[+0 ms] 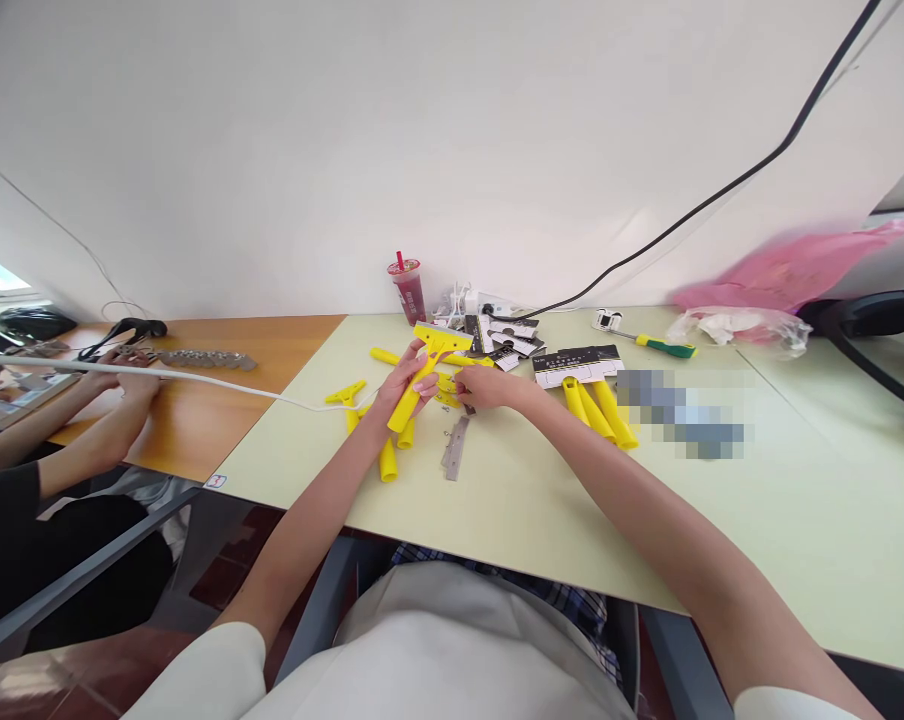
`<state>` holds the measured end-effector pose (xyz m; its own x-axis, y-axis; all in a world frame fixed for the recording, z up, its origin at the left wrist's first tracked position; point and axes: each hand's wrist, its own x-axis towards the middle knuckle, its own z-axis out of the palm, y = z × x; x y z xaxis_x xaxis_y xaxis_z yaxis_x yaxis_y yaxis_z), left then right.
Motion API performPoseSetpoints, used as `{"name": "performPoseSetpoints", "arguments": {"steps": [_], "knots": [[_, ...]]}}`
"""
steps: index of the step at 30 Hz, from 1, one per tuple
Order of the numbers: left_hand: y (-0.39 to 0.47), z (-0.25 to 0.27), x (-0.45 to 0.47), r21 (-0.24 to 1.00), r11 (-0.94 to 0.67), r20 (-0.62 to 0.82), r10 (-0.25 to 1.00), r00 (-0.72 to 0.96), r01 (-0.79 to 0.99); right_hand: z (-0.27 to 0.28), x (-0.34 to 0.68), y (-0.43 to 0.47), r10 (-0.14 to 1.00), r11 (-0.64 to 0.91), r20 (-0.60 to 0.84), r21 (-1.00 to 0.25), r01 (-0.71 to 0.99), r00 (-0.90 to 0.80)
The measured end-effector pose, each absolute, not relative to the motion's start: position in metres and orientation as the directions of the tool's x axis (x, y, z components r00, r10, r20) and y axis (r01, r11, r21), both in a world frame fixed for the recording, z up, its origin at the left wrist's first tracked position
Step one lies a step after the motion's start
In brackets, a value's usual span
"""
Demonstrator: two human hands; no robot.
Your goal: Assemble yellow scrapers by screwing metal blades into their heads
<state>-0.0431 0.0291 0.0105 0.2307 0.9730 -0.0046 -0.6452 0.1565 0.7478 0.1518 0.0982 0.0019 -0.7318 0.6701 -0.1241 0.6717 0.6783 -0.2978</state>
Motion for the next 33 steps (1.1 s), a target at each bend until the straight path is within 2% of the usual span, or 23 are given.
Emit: {"name": "performPoseSetpoints", "arguments": {"steps": [8, 21, 33], "knots": [[0.032, 0.007, -0.045, 0.75, 0.16, -0.014, 0.974, 0.227, -0.641, -0.002, 0.149, 0.097, 0.687, 0.676, -0.082, -0.291, 0.677, -0.722], [0.028, 0.011, -0.042, 0.747, 0.175, -0.025, 0.971, 0.236, -0.641, -0.003, 0.147, 0.095, 0.625, 0.74, -0.043, -0.287, 0.609, -0.779], [0.028, 0.01, -0.044, 0.75, 0.17, -0.004, 0.968, 0.252, -0.64, -0.009, 0.144, 0.094, 0.648, 0.727, -0.052, -0.257, 0.637, -0.76]]}}
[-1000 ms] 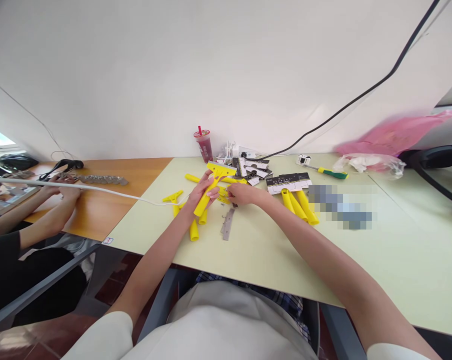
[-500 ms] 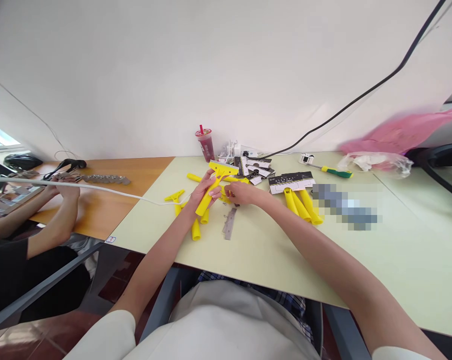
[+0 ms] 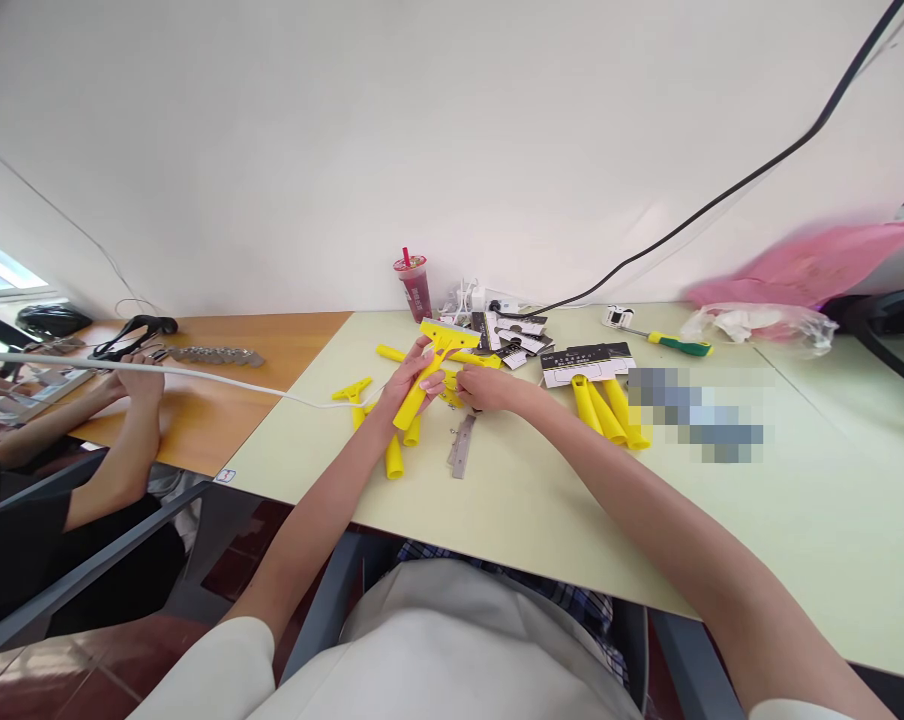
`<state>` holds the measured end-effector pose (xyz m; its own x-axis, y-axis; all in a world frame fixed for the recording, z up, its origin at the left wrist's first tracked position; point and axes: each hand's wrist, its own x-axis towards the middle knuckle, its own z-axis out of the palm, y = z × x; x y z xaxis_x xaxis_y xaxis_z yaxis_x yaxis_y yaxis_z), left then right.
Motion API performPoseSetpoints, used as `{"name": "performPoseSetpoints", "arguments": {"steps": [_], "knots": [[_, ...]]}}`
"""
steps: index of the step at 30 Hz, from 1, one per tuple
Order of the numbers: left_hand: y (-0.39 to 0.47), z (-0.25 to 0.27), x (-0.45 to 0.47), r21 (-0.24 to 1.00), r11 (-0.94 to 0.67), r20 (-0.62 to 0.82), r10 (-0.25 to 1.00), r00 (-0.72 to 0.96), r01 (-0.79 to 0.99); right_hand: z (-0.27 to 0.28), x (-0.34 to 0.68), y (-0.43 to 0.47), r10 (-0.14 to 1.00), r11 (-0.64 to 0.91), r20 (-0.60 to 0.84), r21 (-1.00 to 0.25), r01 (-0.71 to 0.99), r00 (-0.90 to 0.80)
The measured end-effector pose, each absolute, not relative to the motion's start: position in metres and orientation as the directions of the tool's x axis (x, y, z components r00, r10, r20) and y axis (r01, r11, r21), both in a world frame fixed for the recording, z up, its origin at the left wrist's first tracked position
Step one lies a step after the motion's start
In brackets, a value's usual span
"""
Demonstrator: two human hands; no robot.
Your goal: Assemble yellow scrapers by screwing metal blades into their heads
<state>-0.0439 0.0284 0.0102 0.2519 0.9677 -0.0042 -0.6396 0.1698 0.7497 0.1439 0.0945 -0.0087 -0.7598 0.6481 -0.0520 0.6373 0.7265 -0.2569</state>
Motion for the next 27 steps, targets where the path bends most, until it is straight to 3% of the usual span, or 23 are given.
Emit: {"name": "performPoseSetpoints", "arguments": {"steps": [11, 17, 27], "knots": [[0.033, 0.013, -0.047, 0.719, 0.129, -0.018, 0.986, 0.166, -0.683, 0.028, 0.161, 0.094, 0.687, 0.691, 0.007, -0.315, 0.65, -0.727], [0.037, 0.011, -0.047, 0.727, 0.111, -0.026, 0.991, 0.135, -0.678, 0.058, 0.184, 0.1, 0.629, 0.735, 0.161, -0.44, 0.516, -0.76], [0.037, -0.001, -0.041, 0.839, 0.181, -0.033, 0.958, 0.283, -0.513, 0.1, 0.204, 0.08, 0.709, 0.677, 0.326, -0.561, 0.476, -0.625]]}}
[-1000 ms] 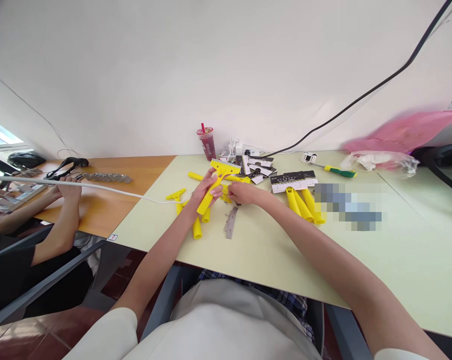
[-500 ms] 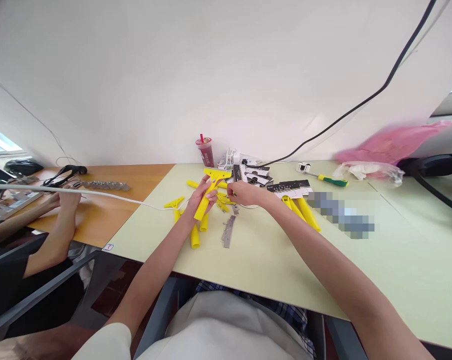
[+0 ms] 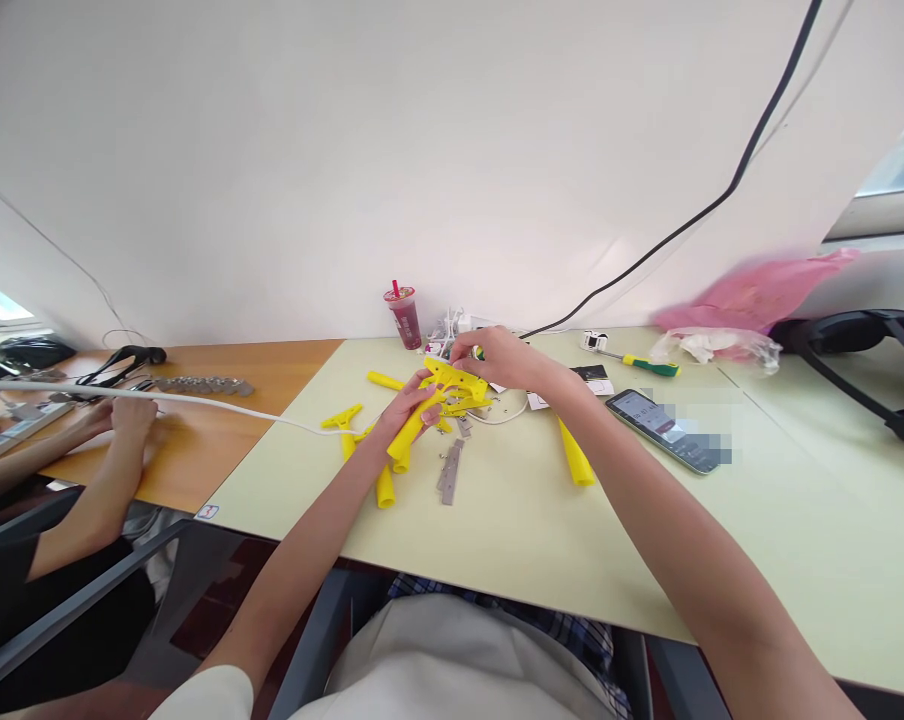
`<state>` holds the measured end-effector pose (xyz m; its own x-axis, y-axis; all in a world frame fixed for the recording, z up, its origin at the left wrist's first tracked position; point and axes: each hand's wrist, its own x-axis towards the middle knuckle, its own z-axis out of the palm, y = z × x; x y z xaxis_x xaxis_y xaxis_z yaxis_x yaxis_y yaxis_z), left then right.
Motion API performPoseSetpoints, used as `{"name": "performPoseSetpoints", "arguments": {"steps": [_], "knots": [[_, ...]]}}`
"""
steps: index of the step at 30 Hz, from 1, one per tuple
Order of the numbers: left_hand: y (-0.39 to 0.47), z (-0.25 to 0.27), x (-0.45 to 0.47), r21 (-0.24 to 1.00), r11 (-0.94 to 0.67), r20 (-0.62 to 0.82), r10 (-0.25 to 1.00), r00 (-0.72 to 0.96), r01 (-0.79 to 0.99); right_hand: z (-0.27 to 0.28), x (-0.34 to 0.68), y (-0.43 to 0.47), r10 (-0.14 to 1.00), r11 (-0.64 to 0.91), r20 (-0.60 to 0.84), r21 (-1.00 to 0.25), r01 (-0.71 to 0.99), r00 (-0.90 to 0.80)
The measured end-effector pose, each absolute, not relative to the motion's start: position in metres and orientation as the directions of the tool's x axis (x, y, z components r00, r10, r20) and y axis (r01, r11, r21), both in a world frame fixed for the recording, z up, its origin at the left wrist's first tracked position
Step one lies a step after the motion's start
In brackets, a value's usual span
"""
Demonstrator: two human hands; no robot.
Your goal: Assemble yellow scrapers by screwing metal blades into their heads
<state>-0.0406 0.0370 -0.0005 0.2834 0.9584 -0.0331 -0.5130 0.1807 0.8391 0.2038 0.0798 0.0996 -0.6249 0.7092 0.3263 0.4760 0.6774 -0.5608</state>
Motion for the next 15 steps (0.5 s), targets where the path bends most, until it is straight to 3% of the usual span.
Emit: {"name": "performPoseSetpoints", "arguments": {"steps": [15], "knots": [[0.026, 0.006, -0.04, 0.9, 0.188, 0.013, 0.89, 0.455, -0.393, 0.098, 0.195, 0.074, 0.652, 0.73, 0.378, -0.549, 0.408, -0.657]]}}
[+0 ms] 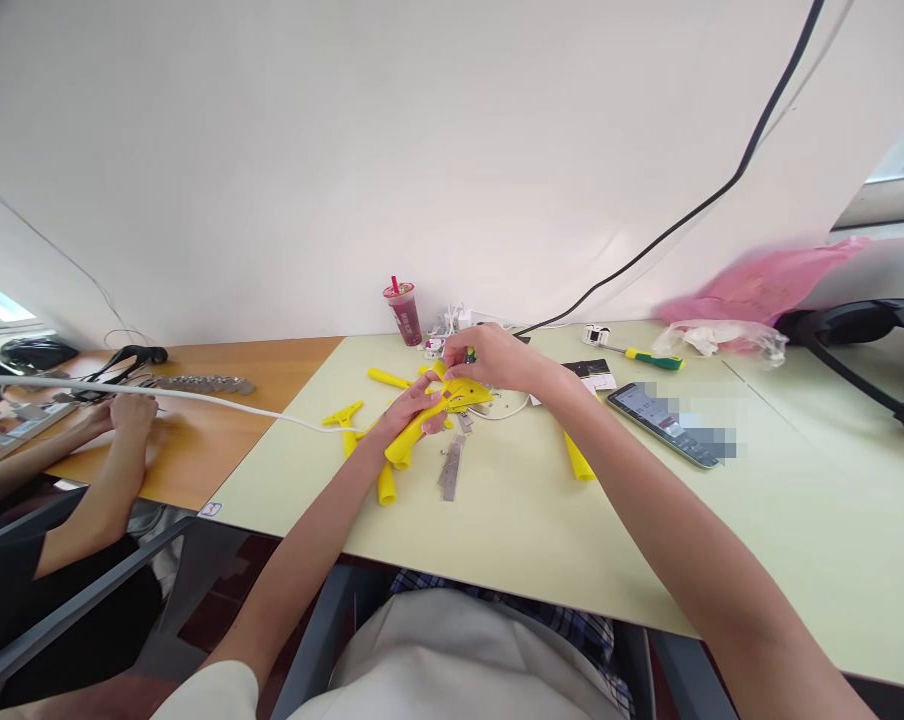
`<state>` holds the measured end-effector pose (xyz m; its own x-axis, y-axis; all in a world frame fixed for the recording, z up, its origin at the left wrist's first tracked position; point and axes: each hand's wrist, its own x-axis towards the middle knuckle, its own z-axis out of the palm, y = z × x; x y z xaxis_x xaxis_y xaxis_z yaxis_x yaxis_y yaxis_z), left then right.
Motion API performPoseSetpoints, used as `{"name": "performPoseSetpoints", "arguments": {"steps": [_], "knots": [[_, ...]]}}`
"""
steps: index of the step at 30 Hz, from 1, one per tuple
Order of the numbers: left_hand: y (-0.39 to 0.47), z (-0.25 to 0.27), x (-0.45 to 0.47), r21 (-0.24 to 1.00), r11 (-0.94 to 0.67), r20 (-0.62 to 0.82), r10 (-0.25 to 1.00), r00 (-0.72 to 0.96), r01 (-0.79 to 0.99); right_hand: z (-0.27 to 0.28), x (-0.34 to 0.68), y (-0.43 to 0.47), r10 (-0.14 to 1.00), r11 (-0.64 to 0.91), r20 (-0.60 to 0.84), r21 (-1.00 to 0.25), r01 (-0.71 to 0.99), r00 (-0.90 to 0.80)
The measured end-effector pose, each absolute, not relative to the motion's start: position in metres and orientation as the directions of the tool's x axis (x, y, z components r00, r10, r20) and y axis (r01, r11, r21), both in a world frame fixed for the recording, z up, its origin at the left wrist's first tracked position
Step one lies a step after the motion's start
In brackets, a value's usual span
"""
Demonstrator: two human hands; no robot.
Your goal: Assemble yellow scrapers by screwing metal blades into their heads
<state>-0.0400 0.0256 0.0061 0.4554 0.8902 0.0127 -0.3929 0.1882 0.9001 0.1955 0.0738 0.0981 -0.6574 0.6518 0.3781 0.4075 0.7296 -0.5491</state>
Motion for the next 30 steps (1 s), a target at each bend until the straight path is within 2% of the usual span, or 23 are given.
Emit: {"name": "performPoseSetpoints", "arguments": {"steps": [9, 24, 30], "knots": [[0.026, 0.005, -0.04, 0.895, 0.159, 0.047, 0.895, 0.443, -0.416, 0.102, 0.192, 0.068, 0.575, 0.793, 0.42, -0.496, 0.353, -0.703], [0.032, -0.004, -0.042, 0.89, 0.17, 0.025, 0.909, 0.417, -0.423, 0.098, 0.188, 0.067, 0.603, 0.786, 0.43, -0.462, 0.411, -0.672], [0.032, -0.005, -0.041, 0.909, 0.149, 0.027, 0.911, 0.412, -0.39, 0.092, 0.186, 0.072, 0.654, 0.744, 0.406, -0.5, 0.444, -0.638]]}}
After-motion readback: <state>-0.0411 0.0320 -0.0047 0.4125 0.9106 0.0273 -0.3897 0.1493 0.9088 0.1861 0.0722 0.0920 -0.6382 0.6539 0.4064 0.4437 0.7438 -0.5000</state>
